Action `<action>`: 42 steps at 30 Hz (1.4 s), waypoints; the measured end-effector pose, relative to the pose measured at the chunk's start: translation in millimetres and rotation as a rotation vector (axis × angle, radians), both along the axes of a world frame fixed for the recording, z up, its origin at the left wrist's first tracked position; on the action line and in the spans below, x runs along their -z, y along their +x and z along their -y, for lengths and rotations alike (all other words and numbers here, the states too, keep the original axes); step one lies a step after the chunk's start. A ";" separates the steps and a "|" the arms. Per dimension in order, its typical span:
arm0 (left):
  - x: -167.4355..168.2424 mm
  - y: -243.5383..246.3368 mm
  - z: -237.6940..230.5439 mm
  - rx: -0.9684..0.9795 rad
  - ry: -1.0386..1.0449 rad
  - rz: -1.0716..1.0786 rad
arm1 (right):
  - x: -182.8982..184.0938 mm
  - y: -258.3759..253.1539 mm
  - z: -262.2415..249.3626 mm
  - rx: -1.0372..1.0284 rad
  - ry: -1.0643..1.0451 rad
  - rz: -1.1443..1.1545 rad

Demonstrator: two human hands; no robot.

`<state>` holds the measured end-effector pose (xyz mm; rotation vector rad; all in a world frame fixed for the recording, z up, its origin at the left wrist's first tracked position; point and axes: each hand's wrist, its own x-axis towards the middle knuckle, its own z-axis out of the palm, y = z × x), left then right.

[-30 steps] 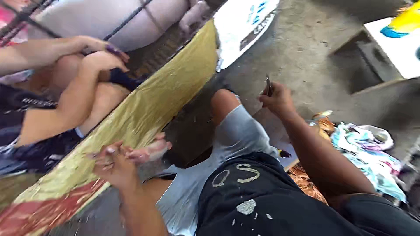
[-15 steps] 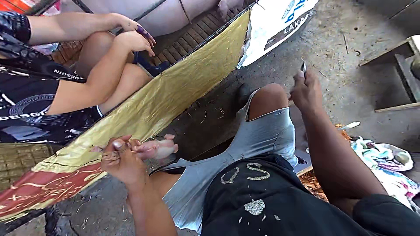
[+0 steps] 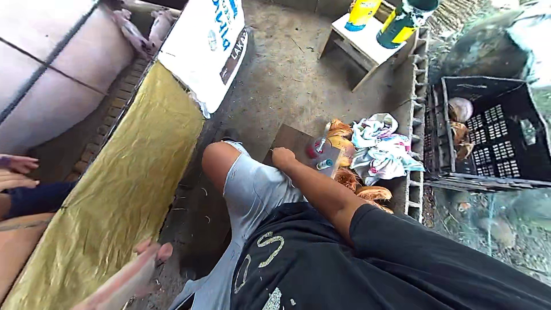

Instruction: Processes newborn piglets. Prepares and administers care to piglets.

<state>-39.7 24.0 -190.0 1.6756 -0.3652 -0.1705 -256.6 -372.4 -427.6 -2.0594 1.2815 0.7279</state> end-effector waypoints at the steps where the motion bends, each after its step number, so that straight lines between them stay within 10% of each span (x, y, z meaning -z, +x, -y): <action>1: -3.1 -1.3 7.0 0.004 0.022 -0.001 | 2.2 -0.2 2.2 -0.011 -0.013 -0.014; 10: -21.7 -9.5 36.3 -0.049 0.207 0.052 | -109.9 -138.0 40.0 0.062 -0.493 0.787; 16: 0.7 3.6 18.8 -0.042 0.070 0.084 | -18.5 -237.7 -55.0 0.134 -0.172 0.675; 22: 8.7 10.8 -15.8 -0.233 0.027 0.277 | 41.5 -208.6 -78.9 0.267 -0.082 0.908; 33: -6.0 15.1 -18.3 -0.188 -0.254 0.458 | -197.8 28.4 -100.9 -0.741 0.056 1.440; 42: -6.7 18.5 -14.6 -0.214 -0.315 0.452 | -204.8 145.5 -209.6 -0.851 0.458 1.391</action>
